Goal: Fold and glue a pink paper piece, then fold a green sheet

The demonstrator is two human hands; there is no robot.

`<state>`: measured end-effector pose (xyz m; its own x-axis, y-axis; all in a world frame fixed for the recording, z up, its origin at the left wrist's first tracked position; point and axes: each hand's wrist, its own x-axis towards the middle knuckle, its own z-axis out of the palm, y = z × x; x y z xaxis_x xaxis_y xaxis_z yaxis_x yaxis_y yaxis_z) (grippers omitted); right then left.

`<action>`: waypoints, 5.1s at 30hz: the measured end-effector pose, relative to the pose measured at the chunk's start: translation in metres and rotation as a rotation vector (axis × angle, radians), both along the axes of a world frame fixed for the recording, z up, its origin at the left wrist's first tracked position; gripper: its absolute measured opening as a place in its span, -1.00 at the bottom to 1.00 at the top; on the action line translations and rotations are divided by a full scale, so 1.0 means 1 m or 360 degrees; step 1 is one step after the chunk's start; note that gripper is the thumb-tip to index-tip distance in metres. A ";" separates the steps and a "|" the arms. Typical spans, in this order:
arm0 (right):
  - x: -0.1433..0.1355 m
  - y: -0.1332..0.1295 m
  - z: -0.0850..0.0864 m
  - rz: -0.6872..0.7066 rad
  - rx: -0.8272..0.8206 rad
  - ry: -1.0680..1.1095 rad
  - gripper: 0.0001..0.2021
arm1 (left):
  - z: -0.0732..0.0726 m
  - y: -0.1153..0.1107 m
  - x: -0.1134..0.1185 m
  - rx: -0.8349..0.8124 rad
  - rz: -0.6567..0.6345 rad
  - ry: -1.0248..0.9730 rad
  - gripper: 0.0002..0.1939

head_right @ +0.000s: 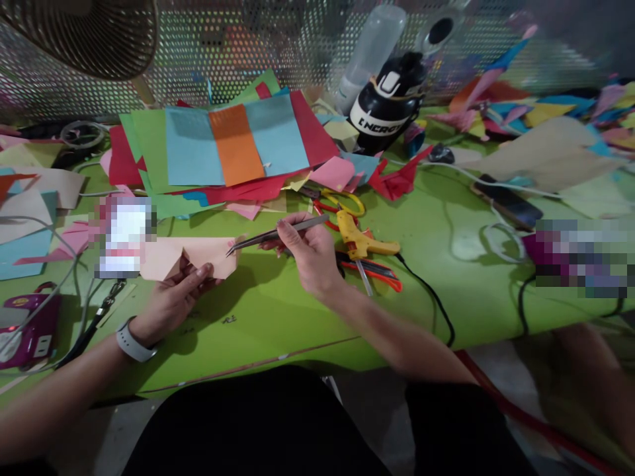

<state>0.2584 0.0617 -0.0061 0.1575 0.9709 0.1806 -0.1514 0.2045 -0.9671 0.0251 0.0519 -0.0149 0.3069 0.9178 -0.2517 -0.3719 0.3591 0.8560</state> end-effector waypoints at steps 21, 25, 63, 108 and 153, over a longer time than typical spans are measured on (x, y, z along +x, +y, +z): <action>-0.001 0.001 -0.002 -0.0065 0.0069 -0.0078 -0.73 | -0.001 0.000 0.000 0.0006 0.0034 -0.0006 -0.79; 0.000 0.002 -0.006 -0.0049 0.0068 -0.0129 -0.73 | -0.001 0.000 0.000 0.0017 0.0025 -0.0021 -0.79; 0.028 -0.001 0.031 -0.0211 0.0575 -0.0297 -0.94 | 0.004 0.004 0.001 -0.0067 0.0230 -0.0010 -0.66; 0.107 -0.078 0.016 0.0272 0.0779 -0.2418 -0.76 | 0.010 0.023 0.003 0.0072 0.0238 0.0210 -0.73; 0.072 -0.077 0.013 0.0189 0.0181 -0.2004 -0.82 | 0.008 0.038 0.046 0.0124 0.0173 0.0054 -0.72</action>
<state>0.3304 -0.0154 0.0064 -0.2701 0.9363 0.2244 0.8333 0.3441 -0.4327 0.0709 0.0901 -0.0064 0.1973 0.9624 -0.1866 -0.3755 0.2500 0.8924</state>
